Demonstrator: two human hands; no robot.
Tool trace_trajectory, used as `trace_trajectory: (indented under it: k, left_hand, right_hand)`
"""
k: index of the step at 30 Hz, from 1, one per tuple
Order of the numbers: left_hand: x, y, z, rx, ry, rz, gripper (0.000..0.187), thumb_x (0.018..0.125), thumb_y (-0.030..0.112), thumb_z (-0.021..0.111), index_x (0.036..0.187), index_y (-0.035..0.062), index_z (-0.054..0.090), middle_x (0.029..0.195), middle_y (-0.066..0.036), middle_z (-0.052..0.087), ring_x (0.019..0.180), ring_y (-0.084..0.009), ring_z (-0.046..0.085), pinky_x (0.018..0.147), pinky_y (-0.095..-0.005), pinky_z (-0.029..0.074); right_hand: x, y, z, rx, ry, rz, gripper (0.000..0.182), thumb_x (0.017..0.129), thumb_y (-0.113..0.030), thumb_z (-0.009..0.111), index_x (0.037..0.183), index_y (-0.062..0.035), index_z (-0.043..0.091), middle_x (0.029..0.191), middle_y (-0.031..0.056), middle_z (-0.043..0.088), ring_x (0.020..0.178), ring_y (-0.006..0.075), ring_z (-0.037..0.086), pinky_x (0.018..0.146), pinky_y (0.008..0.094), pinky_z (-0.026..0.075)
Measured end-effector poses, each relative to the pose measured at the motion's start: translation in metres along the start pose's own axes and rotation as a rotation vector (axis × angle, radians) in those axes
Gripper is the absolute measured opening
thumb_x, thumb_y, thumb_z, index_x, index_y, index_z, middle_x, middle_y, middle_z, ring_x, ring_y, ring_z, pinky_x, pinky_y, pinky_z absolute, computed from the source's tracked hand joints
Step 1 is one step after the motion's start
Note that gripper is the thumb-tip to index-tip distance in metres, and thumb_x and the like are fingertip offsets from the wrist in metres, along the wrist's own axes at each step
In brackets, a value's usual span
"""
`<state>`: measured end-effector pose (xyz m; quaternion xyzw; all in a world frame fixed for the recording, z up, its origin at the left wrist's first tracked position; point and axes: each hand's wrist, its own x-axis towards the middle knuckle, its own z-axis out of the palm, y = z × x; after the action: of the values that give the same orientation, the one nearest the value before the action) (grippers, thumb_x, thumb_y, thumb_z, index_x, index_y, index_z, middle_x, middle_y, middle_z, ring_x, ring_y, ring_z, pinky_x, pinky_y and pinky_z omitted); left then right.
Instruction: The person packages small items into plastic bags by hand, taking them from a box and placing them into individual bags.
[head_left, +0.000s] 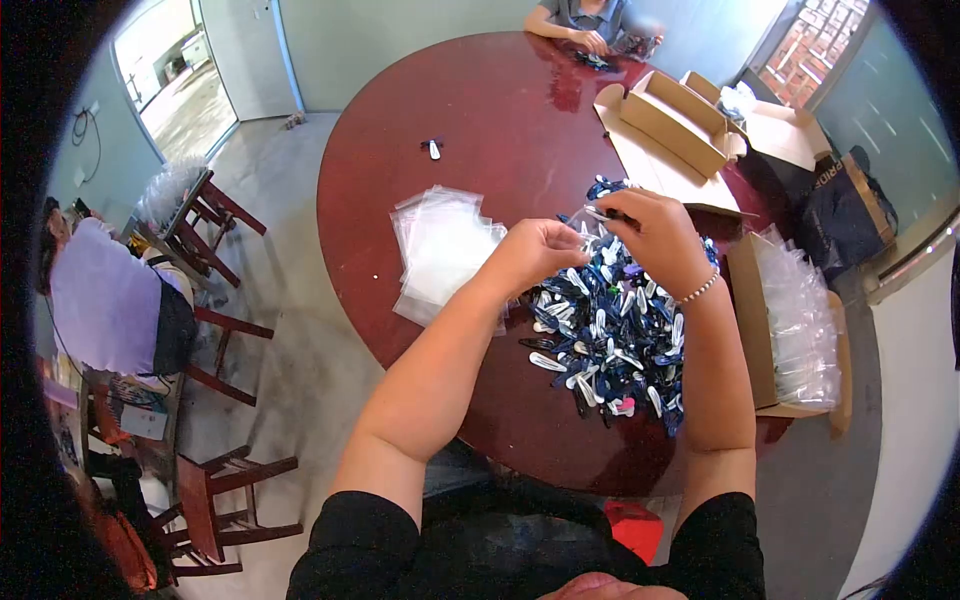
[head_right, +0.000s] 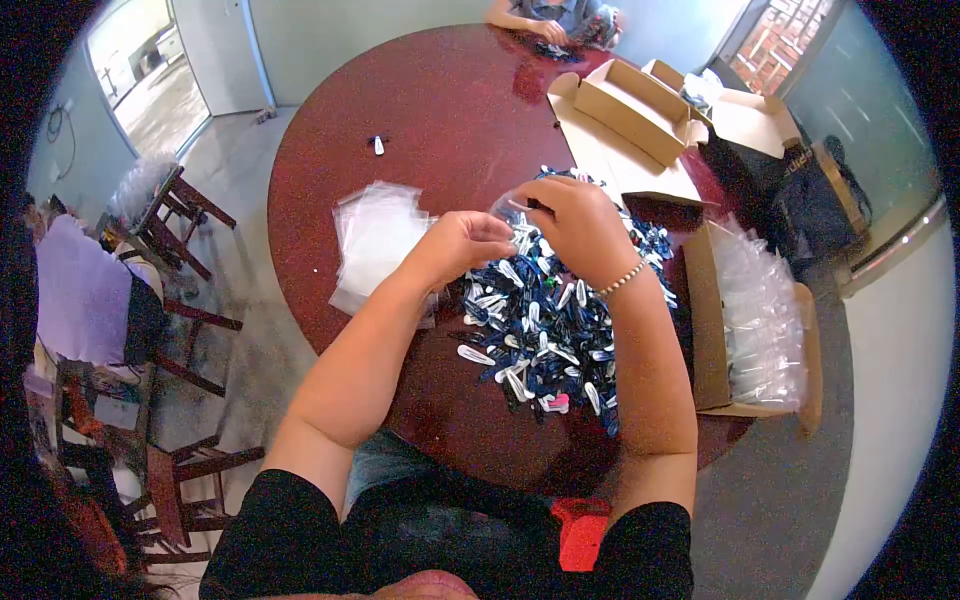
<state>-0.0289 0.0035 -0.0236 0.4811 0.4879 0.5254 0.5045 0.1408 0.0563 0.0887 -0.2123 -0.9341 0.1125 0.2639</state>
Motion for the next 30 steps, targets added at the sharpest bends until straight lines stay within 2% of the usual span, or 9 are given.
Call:
trace_trajectory:
  k: [4,7,10,15,17,20,21,24,30]
  left_hand:
    - [0.0,0.003,0.001,0.013,-0.025,-0.014,0.028,0.077,0.016,0.078,0.101,0.0047,0.067,0.091,-0.002,0.069,0.076,-0.0082,0.061,0.064,-0.0229,0.047]
    - [-0.003,0.011,0.0,-0.013,-0.033,-0.029,0.027,0.077,0.015,0.078,0.1,0.005,0.067,0.09,-0.002,0.069,0.077,-0.0081,0.061,0.064,-0.0231,0.047]
    - [-0.003,0.01,-0.002,-0.07,-0.025,-0.044,0.027,0.077,0.016,0.077,0.1,0.006,0.068,0.09,-0.001,0.069,0.078,-0.0085,0.062,0.064,-0.0232,0.047]
    - [-0.004,0.016,-0.006,-0.197,0.079,-0.066,0.022,0.081,0.016,0.074,0.101,0.0089,0.068,0.093,-0.002,0.07,0.083,-0.0087,0.063,0.066,-0.0232,0.048]
    - [-0.001,0.012,-0.01,-0.27,0.07,-0.061,0.021,0.082,0.017,0.073,0.1,0.0094,0.068,0.094,-0.002,0.07,0.084,-0.0084,0.063,0.067,-0.0232,0.048]
    - [-0.002,0.016,-0.009,-0.366,0.074,-0.065,0.019,0.083,0.018,0.072,0.099,0.0101,0.067,0.095,-0.002,0.07,0.085,-0.0083,0.063,0.068,-0.0235,0.047]
    - [-0.003,0.018,-0.009,-0.391,0.085,-0.077,0.018,0.084,0.019,0.072,0.099,0.0104,0.067,0.095,-0.002,0.07,0.086,-0.0083,0.063,0.069,-0.0237,0.047]
    - [-0.002,0.014,-0.009,-0.342,0.078,-0.08,0.018,0.084,0.019,0.071,0.099,0.0106,0.067,0.095,-0.002,0.07,0.087,-0.0086,0.063,0.07,-0.0243,0.047]
    - [-0.001,0.011,-0.008,-0.214,0.083,-0.095,0.019,0.083,0.02,0.071,0.099,0.0106,0.066,0.094,-0.002,0.071,0.09,-0.0091,0.064,0.071,-0.0246,0.046]
  right_hand:
    - [0.01,0.004,0.005,-0.043,-0.086,-0.032,0.019,0.076,0.002,0.065,0.095,0.0005,0.066,0.087,0.0161,0.066,0.073,0.0251,0.063,0.067,0.0302,0.05]
    - [0.015,0.002,0.005,-0.002,-0.115,0.007,0.019,0.077,-0.001,0.066,0.096,0.0001,0.067,0.089,0.0141,0.067,0.074,0.0216,0.064,0.068,0.0295,0.051]
    - [0.014,0.009,0.007,0.142,-0.002,0.024,0.016,0.081,-0.004,0.067,0.096,0.0006,0.068,0.096,0.0099,0.069,0.077,0.0139,0.063,0.068,0.0279,0.052]
    - [0.004,0.037,0.014,0.156,0.202,0.132,0.015,0.083,-0.006,0.066,0.096,0.0023,0.068,0.089,0.0063,0.069,0.076,0.0107,0.063,0.069,0.0261,0.052]
    - [-0.008,0.057,0.021,0.053,0.072,0.251,0.014,0.083,-0.007,0.066,0.094,0.0006,0.068,0.086,0.0082,0.069,0.074,0.0124,0.064,0.069,0.0263,0.051]
    - [-0.028,0.069,0.039,-0.16,-0.205,0.34,0.018,0.082,-0.017,0.064,0.094,-0.0056,0.071,0.087,0.0157,0.069,0.081,0.0335,0.066,0.075,0.0402,0.052]
    - [-0.032,0.066,0.041,-0.219,-0.306,0.353,0.018,0.082,-0.017,0.062,0.094,-0.0058,0.07,0.089,0.016,0.068,0.084,0.0352,0.064,0.078,0.0416,0.051]
    - [-0.041,0.075,0.057,-0.221,-0.219,0.319,0.018,0.081,-0.016,0.062,0.095,-0.006,0.07,0.094,0.0164,0.067,0.089,0.0347,0.063,0.08,0.0415,0.05]
    - [-0.042,0.079,0.053,-0.186,-0.295,0.374,0.015,0.078,-0.013,0.064,0.09,-0.0044,0.068,0.092,0.0168,0.065,0.089,0.033,0.062,0.079,0.0399,0.05]
